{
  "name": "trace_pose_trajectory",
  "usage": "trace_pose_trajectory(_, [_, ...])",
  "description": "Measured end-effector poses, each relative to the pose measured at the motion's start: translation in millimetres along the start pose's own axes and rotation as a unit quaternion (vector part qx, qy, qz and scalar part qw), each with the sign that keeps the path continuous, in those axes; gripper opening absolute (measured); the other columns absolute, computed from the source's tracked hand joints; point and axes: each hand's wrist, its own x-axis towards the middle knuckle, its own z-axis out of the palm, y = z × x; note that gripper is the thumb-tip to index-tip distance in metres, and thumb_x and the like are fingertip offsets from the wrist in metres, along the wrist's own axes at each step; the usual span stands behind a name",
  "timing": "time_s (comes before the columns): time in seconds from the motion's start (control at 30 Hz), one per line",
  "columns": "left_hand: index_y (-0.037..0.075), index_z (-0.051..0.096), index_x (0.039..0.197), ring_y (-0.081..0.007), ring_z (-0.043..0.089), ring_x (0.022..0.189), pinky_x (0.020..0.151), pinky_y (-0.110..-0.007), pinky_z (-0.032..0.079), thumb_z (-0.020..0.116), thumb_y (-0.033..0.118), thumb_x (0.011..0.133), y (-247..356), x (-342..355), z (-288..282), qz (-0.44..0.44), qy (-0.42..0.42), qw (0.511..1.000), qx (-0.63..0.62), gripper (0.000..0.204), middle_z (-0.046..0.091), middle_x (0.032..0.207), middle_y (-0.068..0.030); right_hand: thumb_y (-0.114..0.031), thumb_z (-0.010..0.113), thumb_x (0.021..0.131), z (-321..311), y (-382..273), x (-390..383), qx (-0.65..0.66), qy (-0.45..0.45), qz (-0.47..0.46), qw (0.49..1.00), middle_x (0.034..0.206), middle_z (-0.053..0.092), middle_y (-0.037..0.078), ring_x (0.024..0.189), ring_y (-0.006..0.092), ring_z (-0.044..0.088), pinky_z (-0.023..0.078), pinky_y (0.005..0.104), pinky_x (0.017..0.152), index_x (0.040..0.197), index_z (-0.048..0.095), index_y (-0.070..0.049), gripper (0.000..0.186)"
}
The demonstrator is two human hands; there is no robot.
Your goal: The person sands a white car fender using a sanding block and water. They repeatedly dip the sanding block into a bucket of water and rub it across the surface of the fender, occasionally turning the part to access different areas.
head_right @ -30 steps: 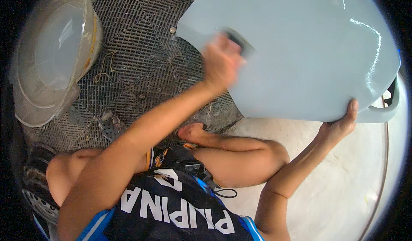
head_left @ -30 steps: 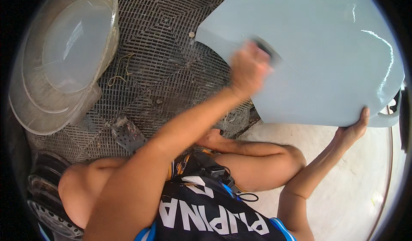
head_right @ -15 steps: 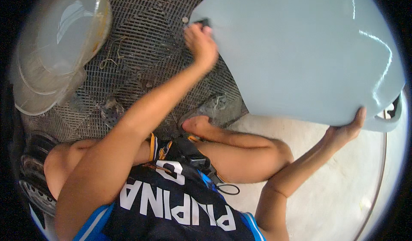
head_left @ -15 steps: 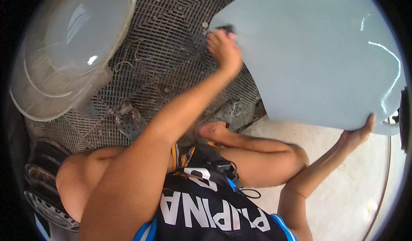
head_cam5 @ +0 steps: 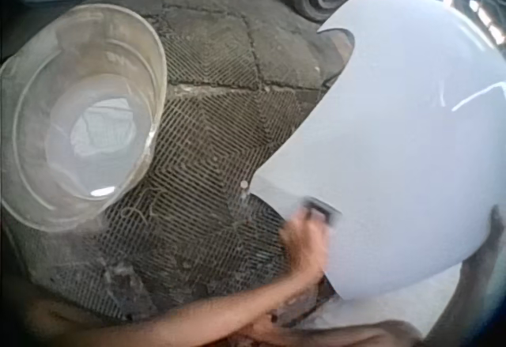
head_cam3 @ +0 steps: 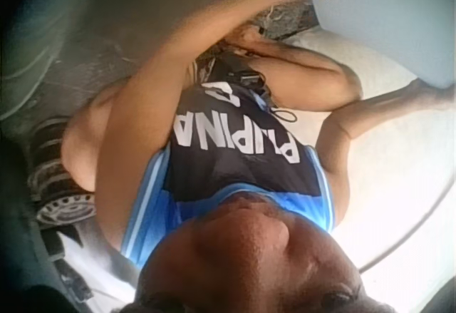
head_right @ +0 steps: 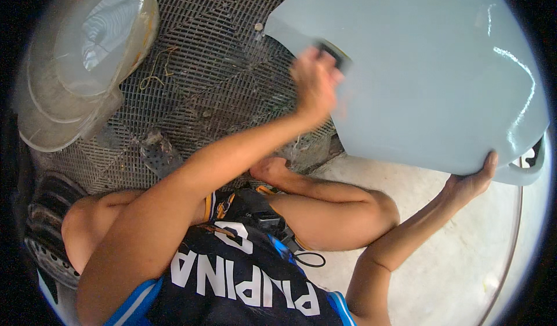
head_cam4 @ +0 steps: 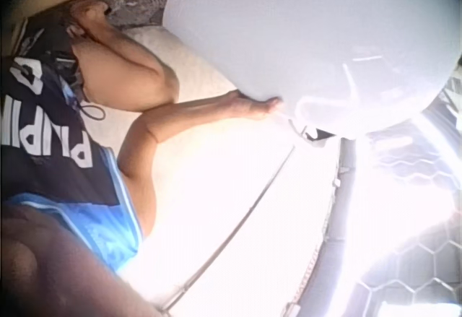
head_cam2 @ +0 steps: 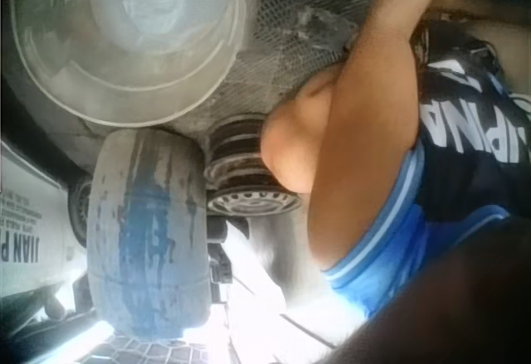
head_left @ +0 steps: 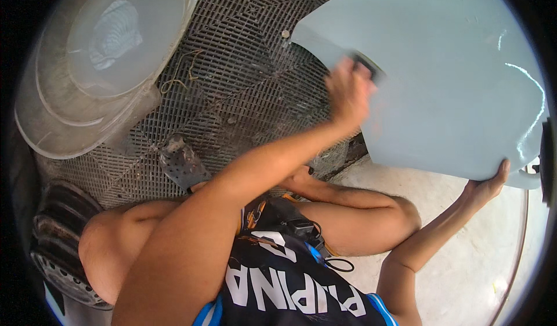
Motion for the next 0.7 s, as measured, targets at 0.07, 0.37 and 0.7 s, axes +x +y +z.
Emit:
trace_pose_trajectory(0.07, [0.004,0.049,0.112,-0.0393,0.046,0.114,0.096,-0.055,0.036,0.053,0.023,0.1,-33,38,1,-0.23,0.036,0.972,0.035,0.023,0.049,0.121,-0.0217,-0.035,0.069,0.092,0,0,0,-0.001,-0.008,-0.003,1.0,0.131,0.057,0.02,0.118,0.028,0.06,0.053,0.0414,0.098,0.137,0.047,0.011,0.068])
trace_pose_trajectory(0.37, [0.001,0.052,0.119,-0.0362,0.051,0.111,0.09,-0.05,0.041,0.057,0.022,0.099,-14,16,-4,0.05,-0.027,0.997,0.057,0.029,0.054,0.122,-0.0222,-0.033,0.068,0.093,-2,0,0,-0.006,-0.024,-0.003,1.0,0.132,0.057,0.02,0.119,0.028,0.059,0.05,0.0424,0.101,0.139,0.045,0.011,0.068])
trace_pose_trajectory(0.7, [0.001,0.049,0.116,-0.0366,0.051,0.115,0.094,-0.048,0.04,0.055,0.018,0.098,-32,13,-7,-0.125,-0.058,0.99,0.037,0.025,0.053,0.122,-0.0227,-0.035,0.067,0.093,-2,0,0,-0.026,0.01,0.006,1.0,0.135,0.056,0.019,0.121,0.0285,0.058,0.05,0.042,0.103,0.14,0.046,0.009,0.068])
